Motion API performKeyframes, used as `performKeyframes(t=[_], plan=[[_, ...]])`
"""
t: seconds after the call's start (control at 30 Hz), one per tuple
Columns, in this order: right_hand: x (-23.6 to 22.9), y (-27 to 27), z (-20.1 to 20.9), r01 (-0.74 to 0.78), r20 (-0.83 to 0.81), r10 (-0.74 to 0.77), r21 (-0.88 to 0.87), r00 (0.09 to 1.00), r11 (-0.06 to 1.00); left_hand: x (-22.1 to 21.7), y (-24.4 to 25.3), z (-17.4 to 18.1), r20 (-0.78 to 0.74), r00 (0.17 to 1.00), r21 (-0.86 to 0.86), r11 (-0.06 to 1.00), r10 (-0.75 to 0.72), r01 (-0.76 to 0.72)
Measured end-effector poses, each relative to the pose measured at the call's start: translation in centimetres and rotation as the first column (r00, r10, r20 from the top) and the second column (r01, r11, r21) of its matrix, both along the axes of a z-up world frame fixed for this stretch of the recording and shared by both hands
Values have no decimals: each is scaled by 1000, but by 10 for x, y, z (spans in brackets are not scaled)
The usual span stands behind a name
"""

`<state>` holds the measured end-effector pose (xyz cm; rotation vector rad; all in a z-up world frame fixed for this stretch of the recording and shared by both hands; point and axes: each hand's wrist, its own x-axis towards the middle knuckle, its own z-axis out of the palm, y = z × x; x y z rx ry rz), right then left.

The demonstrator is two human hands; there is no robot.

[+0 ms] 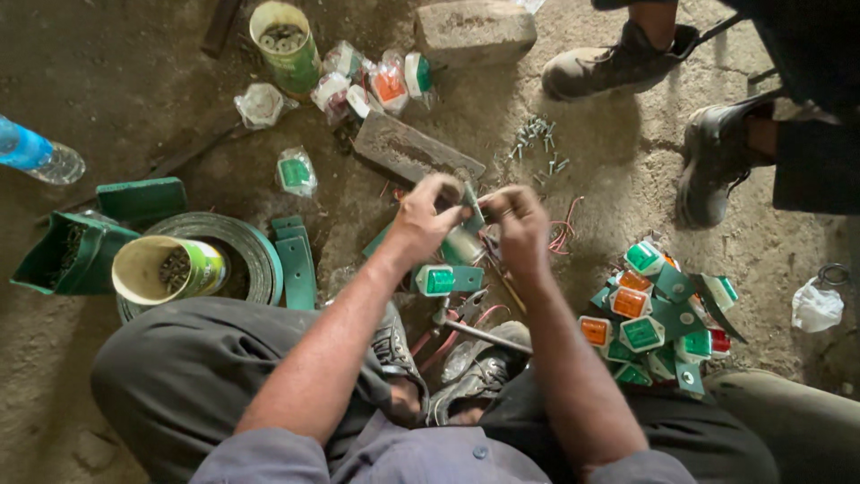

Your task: The person sits on the floor and assembles small electrical components. They use a hammer to secure parts onto a green metal bracket and a screwdriver to tighten screws. The person handles multiple components, including green and orange plastic pieces, and places the finished assemblies on the floor.

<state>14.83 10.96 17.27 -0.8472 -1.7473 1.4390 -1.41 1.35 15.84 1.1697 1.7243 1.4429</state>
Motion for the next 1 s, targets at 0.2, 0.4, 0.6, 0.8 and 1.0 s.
performKeyframes(t=[0.2,0.4,0.6,0.8,1.0], plan=[[4,7,3,51,-280,-174,-399,944,916,-2,4,-5,490,794,36,919,-359,393],[0,10,-29,203,-303,-383,-488,873,849,10,-4,6,525,721,143,882,-452,449],[4,20,-47,224,-299,-445,-558,844,799,19,-4,21,714,640,122,950,-285,286],[7,14,-58,54,-225,-347,-767,910,639,12,-4,21,841,497,181,976,-216,119],[4,-10,-46,155,278,-154,18,948,988,-2,-5,7,850,486,204,978,-202,49]])
